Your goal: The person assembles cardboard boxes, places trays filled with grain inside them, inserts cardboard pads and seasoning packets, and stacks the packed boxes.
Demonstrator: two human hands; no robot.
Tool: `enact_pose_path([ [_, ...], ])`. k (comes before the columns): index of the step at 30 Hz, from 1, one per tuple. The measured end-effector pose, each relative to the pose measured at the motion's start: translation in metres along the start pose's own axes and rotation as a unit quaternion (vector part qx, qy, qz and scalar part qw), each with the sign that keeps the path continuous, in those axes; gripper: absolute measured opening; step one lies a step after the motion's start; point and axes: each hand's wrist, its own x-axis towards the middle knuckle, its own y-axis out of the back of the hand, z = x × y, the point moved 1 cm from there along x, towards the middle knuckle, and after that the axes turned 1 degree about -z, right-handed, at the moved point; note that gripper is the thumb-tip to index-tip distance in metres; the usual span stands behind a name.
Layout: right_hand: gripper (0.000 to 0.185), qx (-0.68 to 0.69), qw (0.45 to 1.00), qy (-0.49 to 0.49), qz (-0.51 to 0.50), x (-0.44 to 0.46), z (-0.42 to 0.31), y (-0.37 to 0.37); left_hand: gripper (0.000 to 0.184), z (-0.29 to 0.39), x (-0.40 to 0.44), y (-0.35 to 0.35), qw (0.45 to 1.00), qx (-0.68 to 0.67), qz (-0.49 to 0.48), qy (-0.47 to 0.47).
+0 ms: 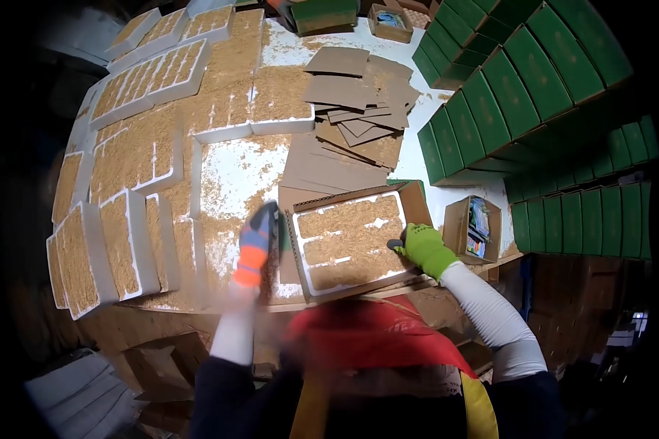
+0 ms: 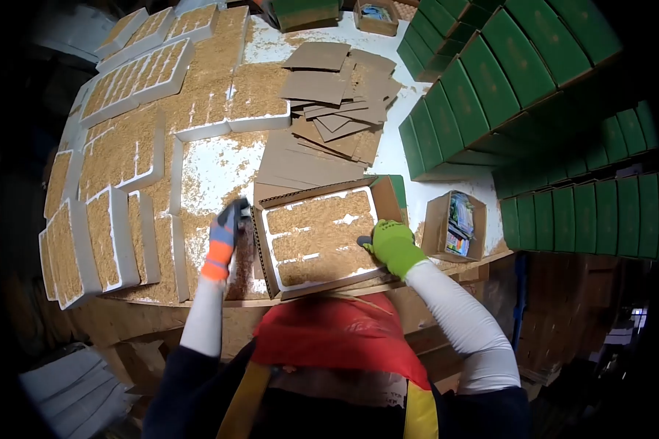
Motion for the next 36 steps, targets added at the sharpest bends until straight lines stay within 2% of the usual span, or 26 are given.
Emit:
enact_pose_path([
  [2, 0.049, -0.043, 0.999, 0.009, -0.01, 0.003, -0.007, -0.003, 0.045, -0.021, 0.084, -0.003, 0.938, 0.249, 0.095, -0.221],
  [4, 0.034, -0.027, 0.996, 0.073, 0.054, 0.005, -0.002, -0.016, 0.056, -0.002, 0.125, -0.03, 0.913, 0.367, 0.113, -0.138],
  [6, 0.024, -0.095, 0.977, 0.125, 0.141, 0.003, -0.008, -0.026, 0.071, -0.007, 0.161, -0.053, 0.856, 0.491, 0.111, -0.117],
  [7, 0.02, -0.127, 0.973, 0.104, 0.16, 0.005, -0.018, -0.033, 0.075, -0.004, 0.164, -0.06, 0.823, 0.541, 0.129, -0.118],
  [8, 0.016, -0.16, 0.968, 0.076, 0.177, 0.005, -0.025, -0.037, 0.071, -0.02, 0.194, -0.055, 0.875, 0.474, 0.057, -0.08],
  [10, 0.017, 0.054, 0.948, 0.206, 0.236, -0.019, -0.021, -0.013, 0.052, -0.083, 0.256, -0.045, 0.965, 0.248, -0.005, -0.087],
  [11, 0.017, 0.05, 0.953, 0.178, 0.24, -0.036, -0.014, 0.005, 0.043, -0.081, 0.246, -0.044, 0.997, 0.023, -0.038, -0.058],
  [12, 0.02, 0.13, 0.937, 0.179, 0.27, -0.049, -0.009, 0.026, 0.035, -0.05, 0.207, -0.049, 0.997, -0.073, -0.034, -0.012],
  [13, 0.024, 0.21, 0.912, 0.184, 0.3, -0.059, -0.002, 0.038, 0.034, -0.045, 0.204, -0.038, 0.998, -0.029, -0.039, -0.04],
  [15, 0.035, 0.347, 0.873, 0.048, 0.339, -0.076, 0.04, 0.048, 0.03, -0.038, 0.183, -0.014, 0.998, -0.019, -0.02, -0.051],
  [16, 0.045, 0.285, 0.886, -0.053, 0.362, -0.068, 0.085, 0.013, 0.028, -0.03, 0.166, -0.005, 0.998, -0.058, 0.002, -0.039],
  [17, 0.041, 0.405, 0.838, -0.127, 0.344, -0.069, 0.114, 0.016, 0.026, -0.025, 0.152, 0.007, 0.996, 0.005, 0.029, -0.081],
  [18, 0.043, 0.331, 0.845, -0.259, 0.329, -0.061, 0.161, -0.011, 0.026, -0.021, 0.137, 0.021, 0.989, 0.069, 0.056, -0.121],
  [20, 0.046, 0.265, 0.875, -0.328, 0.239, -0.04, 0.231, -0.037, 0.025, -0.02, 0.11, 0.044, 0.993, -0.111, -0.018, -0.041],
  [22, 0.043, 0.145, 0.874, -0.378, 0.267, -0.026, 0.235, -0.043, 0.019, -0.048, 0.118, 0.098, 0.986, -0.104, 0.11, 0.066],
  [24, 0.037, 0.022, 0.91, -0.339, 0.24, -0.001, 0.241, -0.078, 0.019, -0.073, 0.109, 0.133, 0.986, -0.015, 0.109, -0.128],
  [26, 0.031, 0.102, 0.893, -0.341, 0.275, -0.003, 0.233, -0.069, 0.019, -0.056, 0.085, 0.141, 0.96, -0.118, 0.243, -0.072],
  [27, 0.029, 0.097, 0.881, -0.325, 0.328, -0.004, 0.239, -0.076, 0.018, -0.05, 0.081, 0.146, 0.942, -0.136, 0.276, -0.131],
  [28, 0.028, 0.092, 0.867, -0.308, 0.381, -0.005, 0.242, -0.083, 0.015, -0.045, 0.066, 0.16, 0.946, -0.115, 0.275, -0.13],
  [29, 0.027, 0.101, 0.857, -0.299, 0.408, -0.013, 0.237, -0.072, 0.024, -0.03, 0.044, 0.164, 0.948, -0.094, 0.274, -0.129],
  [30, 0.026, 0.111, 0.849, -0.283, 0.433, -0.026, 0.225, -0.049, 0.035, -0.016, 0.023, 0.153, 0.95, -0.127, 0.214, -0.19],
  [31, 0.021, 0.11, 0.841, -0.278, 0.451, -0.031, 0.206, -0.029, 0.04, -0.007, 0.004, 0.143, 0.935, -0.214, 0.232, -0.161],
  [32, 0.019, 0.306, 0.815, -0.145, 0.471, -0.041, 0.172, 0.009, 0.046, 0.002, -0.018, 0.137, 0.912, -0.291, 0.257, -0.133],
  [33, 0.02, 0.323, 0.811, -0.05, 0.485, -0.042, 0.136, 0.02, 0.049, 0.001, -0.025, 0.129, 0.944, -0.117, 0.225, -0.21],
  [34, 0.021, 0.336, 0.794, 0.045, 0.504, -0.039, 0.102, 0.031, 0.053, 0.0, -0.031, 0.122, 0.93, 0.044, 0.212, -0.297],
  [36, 0.026, 0.278, 0.833, 0.226, 0.421, -0.04, 0.036, 0.047, 0.06, 0.075, -0.082, 0.012, 0.948, -0.137, 0.168, -0.232],
])
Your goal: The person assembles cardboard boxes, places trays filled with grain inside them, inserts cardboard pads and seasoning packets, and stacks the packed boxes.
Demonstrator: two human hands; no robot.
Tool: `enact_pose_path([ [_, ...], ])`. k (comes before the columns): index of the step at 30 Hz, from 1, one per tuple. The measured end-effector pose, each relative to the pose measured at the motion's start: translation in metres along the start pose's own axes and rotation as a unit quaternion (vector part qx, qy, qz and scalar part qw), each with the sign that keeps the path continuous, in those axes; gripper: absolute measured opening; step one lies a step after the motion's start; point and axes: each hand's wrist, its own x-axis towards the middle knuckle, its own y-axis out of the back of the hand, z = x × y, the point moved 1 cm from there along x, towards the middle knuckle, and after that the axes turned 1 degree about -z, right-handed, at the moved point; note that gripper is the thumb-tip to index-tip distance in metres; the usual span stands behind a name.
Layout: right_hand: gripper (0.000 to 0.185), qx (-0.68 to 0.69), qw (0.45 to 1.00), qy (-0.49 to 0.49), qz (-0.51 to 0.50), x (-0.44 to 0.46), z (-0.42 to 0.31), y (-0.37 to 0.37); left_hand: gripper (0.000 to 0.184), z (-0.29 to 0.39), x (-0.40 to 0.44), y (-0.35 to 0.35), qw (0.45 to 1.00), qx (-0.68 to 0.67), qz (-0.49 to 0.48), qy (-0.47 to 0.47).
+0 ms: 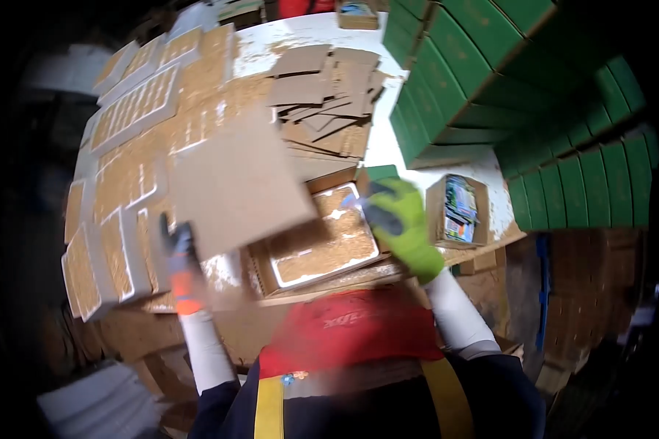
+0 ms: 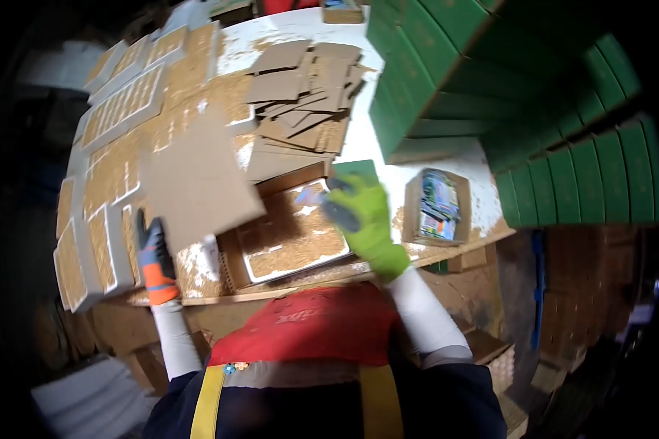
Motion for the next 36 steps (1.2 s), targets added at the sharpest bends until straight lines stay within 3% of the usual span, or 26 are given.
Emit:
enact_pose_path([
  [1, 0.029, -0.06, 0.993, 0.038, -0.094, -0.002, -0.009, -0.023, 0.063, 0.008, -0.016, -0.02, 0.997, 0.063, -0.028, 0.025],
  [2, 0.035, -0.105, 0.983, 0.014, -0.148, -0.001, -0.015, -0.029, 0.065, 0.015, -0.032, -0.04, 0.989, 0.126, -0.058, 0.047],
  [4, 0.035, -0.012, 0.996, -0.088, -0.01, -0.023, 0.015, -0.038, 0.061, -0.017, -0.052, -0.051, 0.978, 0.169, -0.119, -0.042],
  [5, 0.033, 0.122, 0.972, -0.178, 0.088, -0.024, 0.018, -0.029, 0.059, -0.031, -0.06, -0.055, 0.965, 0.2, -0.147, -0.079],
  [8, 0.032, 0.104, 0.975, -0.138, 0.143, 0.001, 0.0, 0.015, 0.049, -0.038, -0.08, -0.064, 0.857, 0.457, -0.177, -0.159],
  [10, 0.038, 0.17, 0.985, -0.028, 0.013, 0.017, -0.036, -0.003, 0.046, -0.046, -0.082, -0.069, 0.749, 0.597, -0.212, -0.194],
  [12, 0.053, -0.062, 0.977, 0.037, -0.202, 0.019, -0.048, -0.041, 0.054, -0.041, -0.075, -0.087, 0.687, 0.663, -0.286, -0.083],
  [13, 0.059, -0.224, 0.927, 0.036, -0.297, 0.01, -0.041, -0.068, 0.046, -0.071, -0.074, -0.08, 0.635, 0.698, -0.256, -0.21],
  [14, 0.062, -0.253, 0.901, 0.052, -0.348, -0.005, -0.021, -0.092, 0.046, -0.077, -0.072, -0.079, 0.635, 0.698, -0.257, -0.209],
  [16, 0.06, -0.235, 0.835, -0.021, -0.497, 0.008, -0.027, -0.095, 0.043, -0.085, -0.062, -0.084, 0.453, 0.772, -0.423, -0.143],
  [17, 0.06, -0.238, 0.837, -0.015, -0.493, 0.012, -0.024, -0.092, 0.042, -0.084, -0.062, -0.085, 0.478, 0.774, -0.4, -0.111],
  [18, 0.056, -0.158, 0.9, -0.024, -0.406, 0.008, -0.02, -0.084, 0.042, -0.078, -0.069, -0.081, 0.478, 0.773, -0.402, -0.108],
  [20, 0.042, -0.011, 0.984, -0.009, -0.18, 0.006, -0.019, -0.051, 0.038, -0.054, -0.078, -0.075, 0.552, 0.713, -0.386, -0.193],
  [21, 0.034, 0.159, 0.976, -0.106, -0.109, 0.016, -0.034, -0.023, 0.036, -0.032, -0.082, -0.071, 0.63, 0.663, -0.361, -0.186],
  [22, 0.034, 0.213, 0.966, -0.132, -0.069, 0.008, -0.009, -0.014, 0.033, -0.011, -0.084, -0.062, 0.704, 0.587, -0.284, -0.282],
  [23, 0.035, 0.267, 0.951, -0.153, -0.027, 0.001, 0.016, -0.005, 0.036, -0.003, -0.079, -0.048, 0.765, 0.519, -0.242, -0.293],
  [24, 0.038, 0.293, 0.92, -0.257, -0.024, -0.006, 0.036, 0.005, 0.038, 0.001, -0.072, -0.032, 0.818, 0.447, -0.198, -0.303],
  [25, 0.039, 0.368, 0.879, -0.299, -0.044, -0.014, 0.049, -0.001, 0.038, -0.028, -0.06, -0.01, 0.921, 0.324, -0.128, -0.172],
  [26, 0.04, 0.394, 0.869, -0.287, -0.081, -0.044, 0.086, -0.032, 0.037, -0.059, -0.053, 0.004, 0.981, 0.185, -0.053, -0.03],
  [27, 0.041, 0.419, 0.857, -0.276, -0.118, -0.072, 0.122, -0.063, 0.038, -0.07, -0.055, -0.009, 0.949, 0.261, -0.127, -0.127],
  [28, 0.042, 0.381, 0.857, -0.341, -0.062, -0.081, 0.122, -0.091, 0.04, -0.081, -0.058, -0.022, 0.9, 0.318, -0.185, -0.232],
  [29, 0.045, 0.276, 0.911, -0.277, -0.133, -0.055, 0.096, -0.08, 0.044, -0.082, -0.062, -0.035, 0.839, 0.426, -0.242, -0.235],
  [30, 0.052, 0.234, 0.954, -0.165, -0.092, -0.06, 0.104, -0.086, 0.05, -0.083, -0.063, -0.051, 0.763, 0.524, -0.291, -0.241],
  [33, 0.057, 0.373, 0.874, -0.289, -0.117, -0.08, 0.118, -0.102, 0.063, -0.121, -0.061, -0.038, 0.852, 0.426, -0.215, -0.217],
  [34, 0.055, 0.423, 0.828, -0.329, -0.161, -0.067, 0.087, -0.086, 0.066, -0.139, -0.062, -0.035, 0.884, 0.381, -0.177, -0.206],
  [36, 0.055, 0.356, 0.864, -0.304, -0.184, -0.071, 0.087, -0.091, 0.067, -0.132, -0.06, -0.04, 0.884, 0.384, -0.18, -0.199],
])
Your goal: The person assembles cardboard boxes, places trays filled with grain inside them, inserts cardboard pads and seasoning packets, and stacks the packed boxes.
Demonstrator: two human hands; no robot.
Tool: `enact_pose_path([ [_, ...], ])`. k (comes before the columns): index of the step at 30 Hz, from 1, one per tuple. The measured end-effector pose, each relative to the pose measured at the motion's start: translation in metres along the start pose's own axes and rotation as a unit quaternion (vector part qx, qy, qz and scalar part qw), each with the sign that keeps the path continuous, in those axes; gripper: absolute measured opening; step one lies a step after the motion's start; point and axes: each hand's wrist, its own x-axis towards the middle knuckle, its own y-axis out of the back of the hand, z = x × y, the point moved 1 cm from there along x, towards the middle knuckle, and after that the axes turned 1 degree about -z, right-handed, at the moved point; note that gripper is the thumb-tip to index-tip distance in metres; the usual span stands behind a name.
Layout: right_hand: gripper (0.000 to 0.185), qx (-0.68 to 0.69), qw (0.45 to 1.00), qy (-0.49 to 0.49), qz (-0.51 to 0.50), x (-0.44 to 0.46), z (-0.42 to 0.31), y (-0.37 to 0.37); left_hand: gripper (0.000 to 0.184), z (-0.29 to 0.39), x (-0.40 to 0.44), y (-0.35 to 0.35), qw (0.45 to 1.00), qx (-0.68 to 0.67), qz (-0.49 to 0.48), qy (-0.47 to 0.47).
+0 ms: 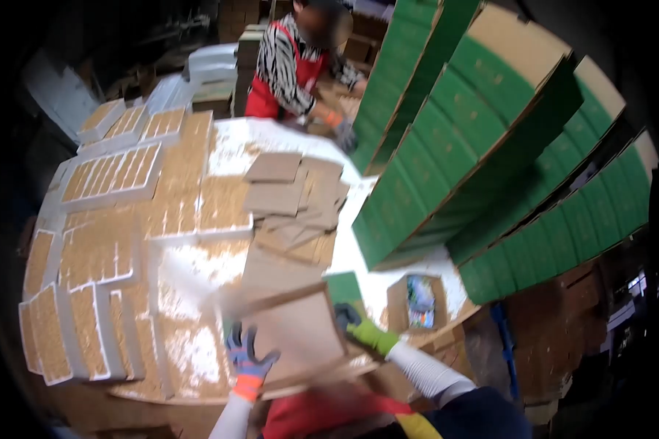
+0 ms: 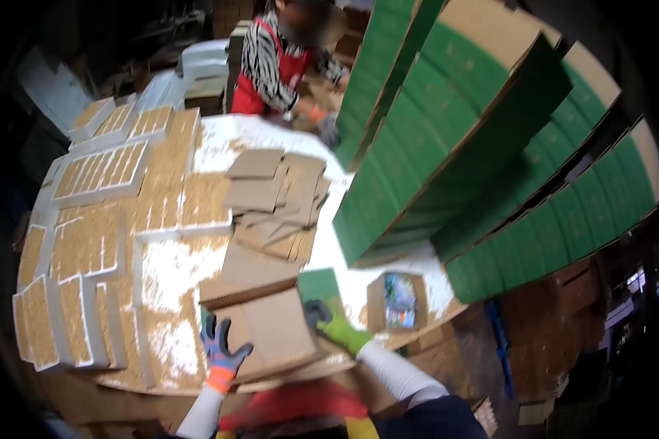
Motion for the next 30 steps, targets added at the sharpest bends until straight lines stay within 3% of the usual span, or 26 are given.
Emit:
enact_pose_path([
  [2, 0.065, -0.346, 0.938, 0.019, -0.014, 0.004, -0.05, -0.014, 0.064, 0.004, 0.005, -0.001, 0.998, 0.022, -0.044, 0.034],
  [5, 0.078, -0.438, 0.894, -0.029, -0.093, 0.023, -0.073, -0.017, 0.074, 0.008, 0.001, 0.005, 0.998, -0.001, -0.02, 0.055],
  [6, 0.078, -0.437, 0.895, -0.022, -0.088, 0.022, -0.068, -0.016, 0.079, 0.008, -0.001, 0.006, 0.999, 0.015, -0.006, 0.05],
  [7, 0.082, -0.378, 0.926, 0.0, 0.008, 0.017, -0.052, -0.013, 0.087, 0.008, -0.003, 0.008, 0.996, 0.063, 0.033, 0.054],
  [8, 0.087, -0.316, 0.943, 0.025, 0.101, 0.014, -0.036, -0.011, 0.092, 0.0, -0.011, -0.002, 0.986, -0.008, 0.124, 0.108],
  [9, 0.109, -0.38, 0.911, -0.097, 0.129, 0.016, -0.013, -0.018, 0.092, -0.013, -0.015, -0.023, 0.965, -0.117, 0.132, 0.196],
  [10, 0.109, -0.373, 0.913, -0.095, 0.135, 0.018, -0.009, -0.031, 0.093, -0.029, -0.023, -0.036, 0.926, -0.218, 0.128, 0.279],
  [12, 0.114, -0.318, 0.92, -0.203, 0.104, 0.011, -0.024, -0.054, 0.091, -0.054, -0.032, -0.036, 0.911, -0.264, 0.11, 0.296],
  [13, 0.112, -0.265, 0.944, -0.181, 0.071, 0.002, -0.044, -0.053, 0.089, -0.063, -0.026, -0.041, 0.888, -0.317, 0.093, 0.321],
  [14, 0.112, -0.257, 0.946, -0.175, 0.09, -0.003, -0.056, -0.052, 0.074, -0.048, -0.017, -0.024, 0.839, -0.433, 0.005, 0.329],
  [16, 0.105, -0.059, 0.995, -0.071, 0.035, -0.003, -0.076, -0.051, 0.062, -0.041, -0.004, -0.01, 0.677, -0.649, -0.11, 0.328],
  [17, 0.1, -0.088, 0.991, -0.094, 0.022, 0.01, -0.095, -0.036, 0.062, -0.041, 0.005, -0.012, 0.685, -0.643, -0.113, 0.324],
  [18, 0.095, -0.118, 0.986, -0.116, 0.008, 0.022, -0.114, -0.022, 0.063, -0.039, 0.017, -0.019, 0.602, -0.72, -0.126, 0.322],
  [19, 0.089, -0.038, 0.997, 0.008, 0.061, 0.036, -0.116, -0.011, 0.064, -0.032, 0.029, -0.021, 0.51, -0.788, -0.137, 0.316],
  [20, 0.078, 0.179, 0.978, 0.102, -0.011, 0.026, -0.172, 0.003, 0.064, -0.004, 0.055, -0.008, 0.532, -0.785, -0.134, 0.288],
  [23, 0.065, -0.016, 0.919, 0.383, 0.094, 0.003, -0.286, 0.09, 0.065, 0.103, 0.145, 0.032, 0.639, -0.737, -0.136, 0.172],
  [24, 0.059, 0.006, 0.852, 0.497, 0.164, -0.015, -0.328, 0.117, 0.066, 0.143, 0.172, 0.043, 0.658, -0.727, -0.142, 0.134],
  [25, 0.052, -0.164, 0.677, 0.627, 0.349, -0.025, -0.376, 0.162, 0.066, 0.188, 0.203, 0.057, 0.68, -0.713, -0.147, 0.092],
  [26, 0.046, -0.136, 0.682, 0.593, 0.406, -0.063, -0.416, 0.188, 0.066, 0.229, 0.229, 0.067, 0.697, -0.699, -0.148, 0.053],
  [27, 0.051, -0.031, 0.675, 0.605, 0.422, -0.07, -0.431, 0.244, 0.067, 0.273, 0.255, 0.078, 0.714, -0.684, -0.152, 0.012],
  [28, 0.052, -0.088, 0.551, 0.623, 0.549, -0.061, -0.442, 0.327, 0.067, 0.319, 0.281, 0.087, 0.726, -0.669, -0.156, -0.025],
  [30, 0.057, 0.006, 0.654, 0.464, 0.598, -0.073, -0.464, 0.387, 0.068, 0.403, 0.329, 0.101, 0.747, -0.639, -0.165, -0.082],
])
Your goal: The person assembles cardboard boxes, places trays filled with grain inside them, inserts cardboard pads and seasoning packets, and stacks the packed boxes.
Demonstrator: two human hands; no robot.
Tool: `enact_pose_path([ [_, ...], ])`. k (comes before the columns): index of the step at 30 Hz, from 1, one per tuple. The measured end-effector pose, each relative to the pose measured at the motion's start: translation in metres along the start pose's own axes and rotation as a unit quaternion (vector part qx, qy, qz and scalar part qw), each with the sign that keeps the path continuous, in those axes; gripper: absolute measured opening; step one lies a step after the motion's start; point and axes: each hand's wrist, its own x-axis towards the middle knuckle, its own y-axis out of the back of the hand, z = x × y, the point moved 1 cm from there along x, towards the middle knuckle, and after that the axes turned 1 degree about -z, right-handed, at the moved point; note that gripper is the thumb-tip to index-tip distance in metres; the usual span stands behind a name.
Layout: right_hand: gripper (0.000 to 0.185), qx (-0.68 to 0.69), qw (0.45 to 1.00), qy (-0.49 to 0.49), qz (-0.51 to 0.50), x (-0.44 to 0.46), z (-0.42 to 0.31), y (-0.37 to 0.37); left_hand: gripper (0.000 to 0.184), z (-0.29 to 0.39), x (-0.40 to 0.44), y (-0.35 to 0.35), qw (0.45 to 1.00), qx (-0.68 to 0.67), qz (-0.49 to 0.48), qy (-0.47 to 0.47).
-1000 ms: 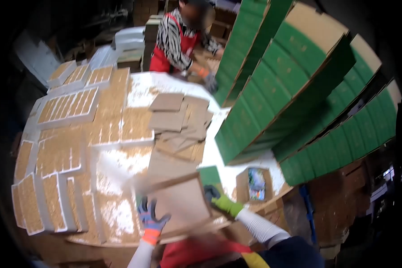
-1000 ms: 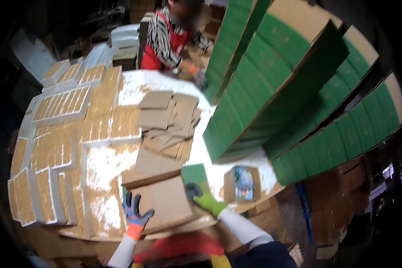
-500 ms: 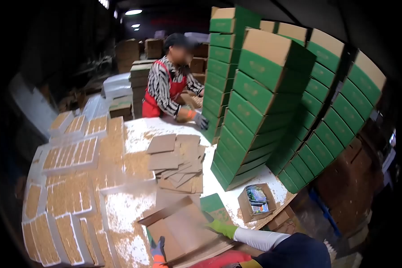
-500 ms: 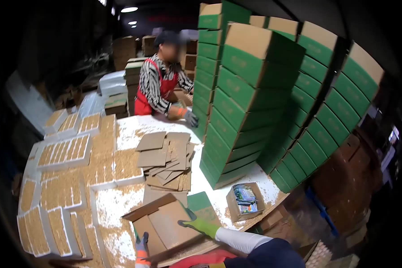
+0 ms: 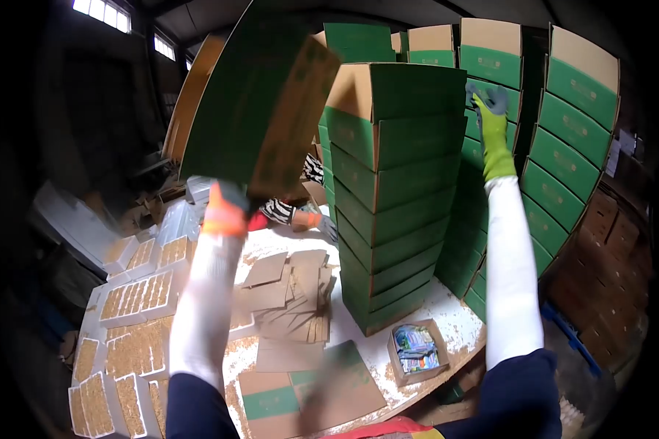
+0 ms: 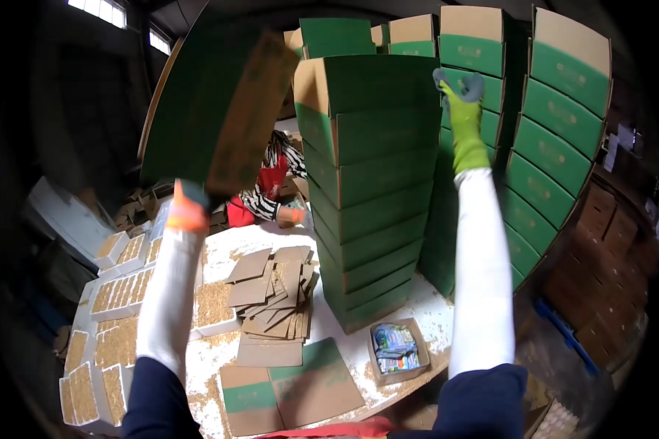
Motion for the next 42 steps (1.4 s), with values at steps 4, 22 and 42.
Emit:
enact_pose_path([
  [4, 0.065, 0.027, 0.966, -0.129, -0.221, 0.063, 0.098, -0.006, 0.069, 0.025, 0.104, -0.087, 0.997, 0.077, -0.027, -0.011],
  [22, 0.048, -0.285, 0.95, 0.131, -0.009, 0.032, 0.126, -0.012, 0.076, -0.047, 0.108, -0.087, 0.971, 0.197, -0.052, 0.123],
  [42, 0.047, -0.404, 0.687, -0.332, -0.505, -0.63, 0.057, 0.119, 0.088, -0.155, -0.546, 0.277, 0.666, 0.566, 0.372, 0.314],
])
